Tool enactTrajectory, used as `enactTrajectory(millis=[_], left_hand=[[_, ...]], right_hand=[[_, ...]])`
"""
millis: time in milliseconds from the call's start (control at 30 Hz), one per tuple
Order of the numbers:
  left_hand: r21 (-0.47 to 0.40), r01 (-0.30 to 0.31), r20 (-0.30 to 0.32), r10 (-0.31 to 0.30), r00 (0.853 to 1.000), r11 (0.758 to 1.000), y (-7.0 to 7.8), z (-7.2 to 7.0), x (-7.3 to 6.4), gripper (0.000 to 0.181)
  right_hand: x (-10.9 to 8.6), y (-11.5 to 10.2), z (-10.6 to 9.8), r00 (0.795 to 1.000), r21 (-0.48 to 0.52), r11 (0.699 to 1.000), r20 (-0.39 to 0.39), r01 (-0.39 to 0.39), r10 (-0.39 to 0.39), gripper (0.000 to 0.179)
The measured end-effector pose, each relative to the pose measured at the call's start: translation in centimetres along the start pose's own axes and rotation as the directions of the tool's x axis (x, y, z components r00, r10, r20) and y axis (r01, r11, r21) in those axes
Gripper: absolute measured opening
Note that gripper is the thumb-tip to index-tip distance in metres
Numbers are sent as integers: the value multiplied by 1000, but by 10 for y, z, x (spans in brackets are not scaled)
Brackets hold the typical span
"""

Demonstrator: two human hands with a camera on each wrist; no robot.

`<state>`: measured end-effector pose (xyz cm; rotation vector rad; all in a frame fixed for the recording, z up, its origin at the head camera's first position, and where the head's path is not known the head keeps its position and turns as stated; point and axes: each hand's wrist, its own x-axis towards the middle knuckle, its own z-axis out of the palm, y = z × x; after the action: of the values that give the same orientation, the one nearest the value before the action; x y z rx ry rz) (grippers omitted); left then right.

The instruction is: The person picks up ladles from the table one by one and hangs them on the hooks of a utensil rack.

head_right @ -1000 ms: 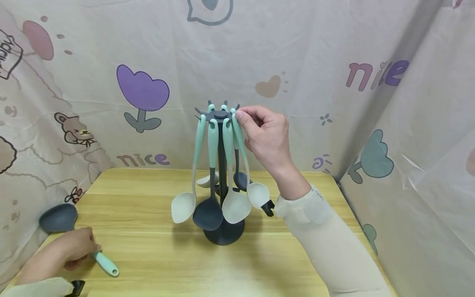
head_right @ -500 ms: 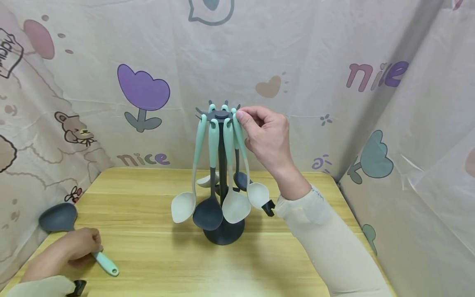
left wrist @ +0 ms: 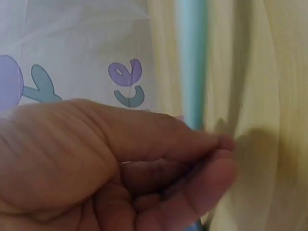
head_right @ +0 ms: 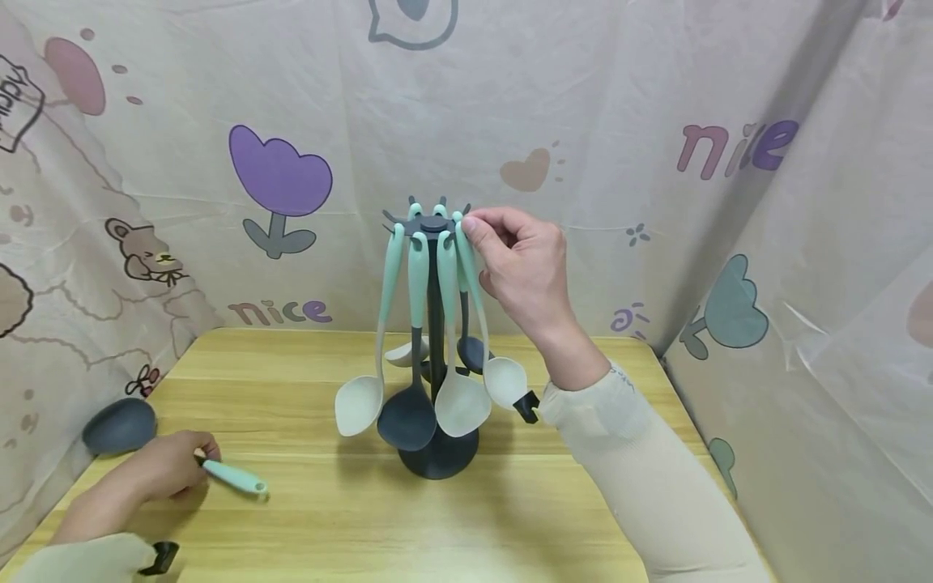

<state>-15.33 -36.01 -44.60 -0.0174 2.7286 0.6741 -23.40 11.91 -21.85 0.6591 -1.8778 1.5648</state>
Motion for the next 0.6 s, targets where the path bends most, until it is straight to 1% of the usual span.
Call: enactTrajectory(millis=[100,167,200,267,300,367,467,533,567,600], left_hand=[[39,-16,-41,17,999,999,7,-3,1,14],[92,-41,-80,48,996,995,14,-6,1,11],[110,-47,-103,58,993,993,17,-7,1,10],[149,-74,-164,98,982,986,26,-11,2,11],[169,-94,-200,127,971,981,30,-13,2,12],[193,-125,-284,177,942,973,40,-16,1,16],[202,-165,-397,235,887,965,54,-20,-1,20],[189,-180,-458,249,854,965,62,-22,-2,22],[173,-184,-477,246,844,968,66,-23,-3,22],[153,-189,-491,241,837,970,69,-24,-3,23]], right_hand=[[0,0,0,1000,0,1000,0,2,-2,14],[0,0,0,1000,-2,1000,3,4,-4,13],[0,0,0,1000,-2,1000,3,3,-3,13],[0,-1,0,1000,-3,1000,3,2,-2,13],[0,-1,0,1000,-4,1000,1,3,-3,13],[1,-1,-1,1000,-7,1000,-2,3,-3,13],[1,-1,-1,1000,-13,1000,-3,6,-6,14],[0,-1,-1,1000,-13,1000,1,3,-3,14],[0,-1,-1,1000,-13,1000,3,1,-1,14],[0,0,-1,1000,-14,1000,5,-2,2,14]])
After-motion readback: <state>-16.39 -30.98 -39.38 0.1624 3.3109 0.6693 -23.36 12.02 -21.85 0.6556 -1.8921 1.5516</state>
